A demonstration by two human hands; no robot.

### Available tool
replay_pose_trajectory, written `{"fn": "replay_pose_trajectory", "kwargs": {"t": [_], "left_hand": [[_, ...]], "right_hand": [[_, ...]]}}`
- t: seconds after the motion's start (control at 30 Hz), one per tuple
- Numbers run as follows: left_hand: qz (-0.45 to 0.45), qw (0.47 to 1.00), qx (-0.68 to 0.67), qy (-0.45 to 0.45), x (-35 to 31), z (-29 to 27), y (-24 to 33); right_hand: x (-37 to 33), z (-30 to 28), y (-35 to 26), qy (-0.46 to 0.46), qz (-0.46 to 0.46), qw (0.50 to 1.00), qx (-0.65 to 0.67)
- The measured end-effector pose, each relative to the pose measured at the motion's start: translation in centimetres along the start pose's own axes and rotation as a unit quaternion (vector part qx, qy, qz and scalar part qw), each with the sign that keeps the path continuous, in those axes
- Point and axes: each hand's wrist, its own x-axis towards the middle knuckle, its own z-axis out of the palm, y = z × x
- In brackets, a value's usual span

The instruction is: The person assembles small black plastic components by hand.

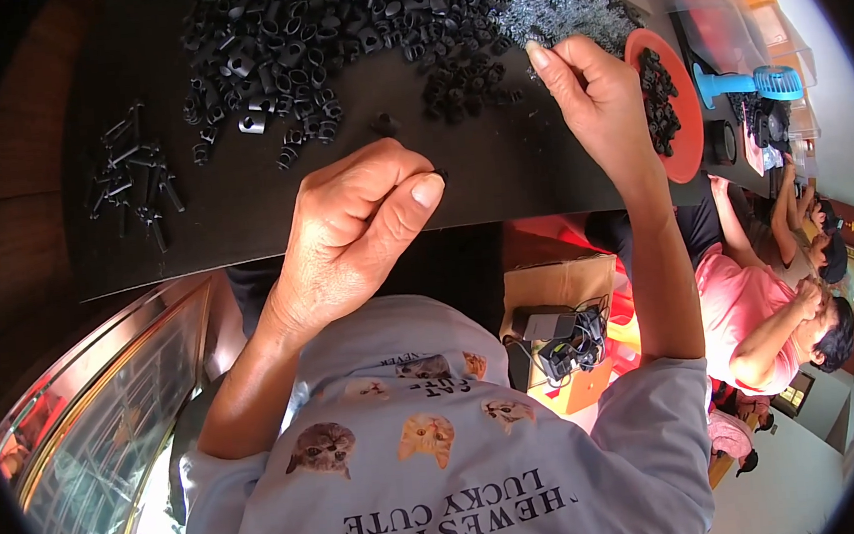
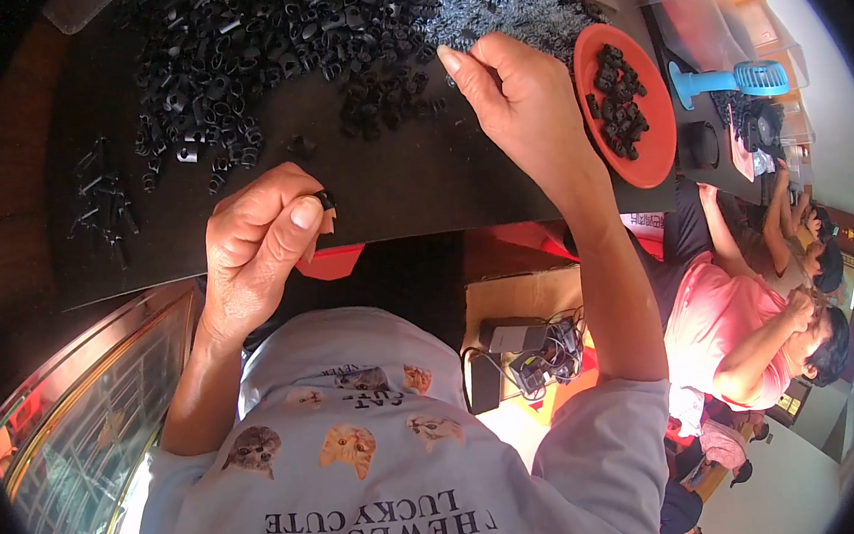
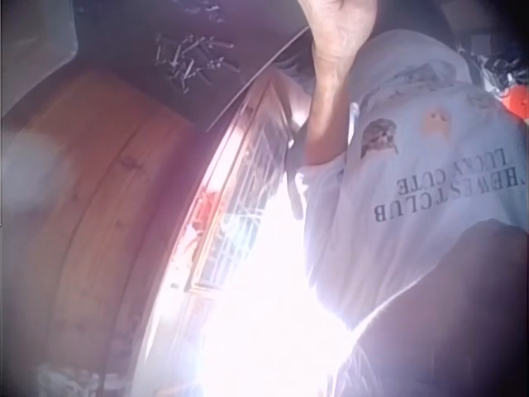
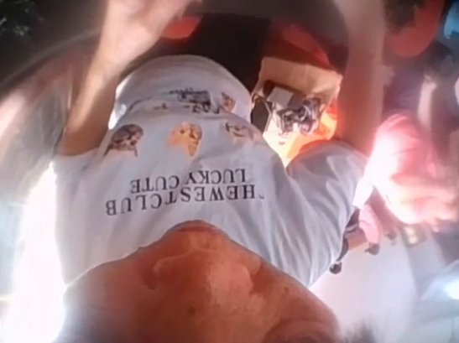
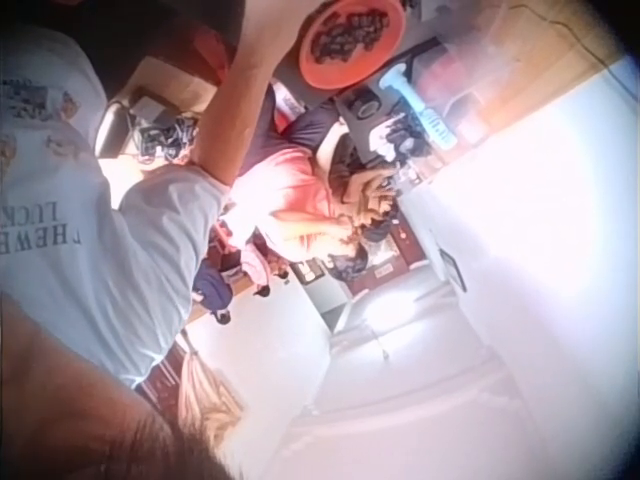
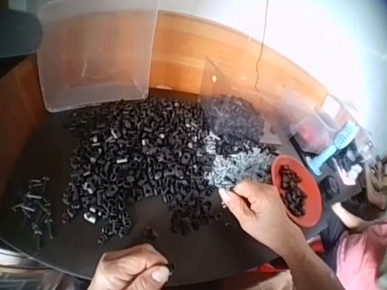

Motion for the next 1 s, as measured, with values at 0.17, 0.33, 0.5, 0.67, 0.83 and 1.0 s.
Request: {"fn": "replay_pose_trajectory", "kwargs": {"t": [0.17,0.33,0.5,0.67,0.83,1.0], "left_hand": [[-0.01,1.0,-0.003,0.001,0.0,0.1,0.1],[0.007,1.0,0.001,0.006,0.0,0.0,-0.3],[-0.024,0.999,-0.027,0.008,-0.1,0.0,-0.2],[-0.036,0.998,-0.054,0.011,-0.1,0.2,-0.3],[-0.036,0.998,-0.053,0.016,-0.1,0.1,-0.1],[-0.088,0.994,-0.056,-0.022,-0.3,-0.6,0.0]], "right_hand": [[-0.5,0.1,0.4,0.004,-0.007,1.0,0.003],[-0.8,-0.1,0.2,-0.022,-0.053,0.998,0.005],[-1.0,-0.3,0.1,0.013,-0.042,0.998,0.032],[-1.2,-0.1,-2.4,0.028,0.007,0.991,0.128],[-0.7,1.7,-3.7,0.022,-0.069,0.989,0.133],[-1.2,0.4,-7.5,-0.087,0.023,0.962,0.257]]}}
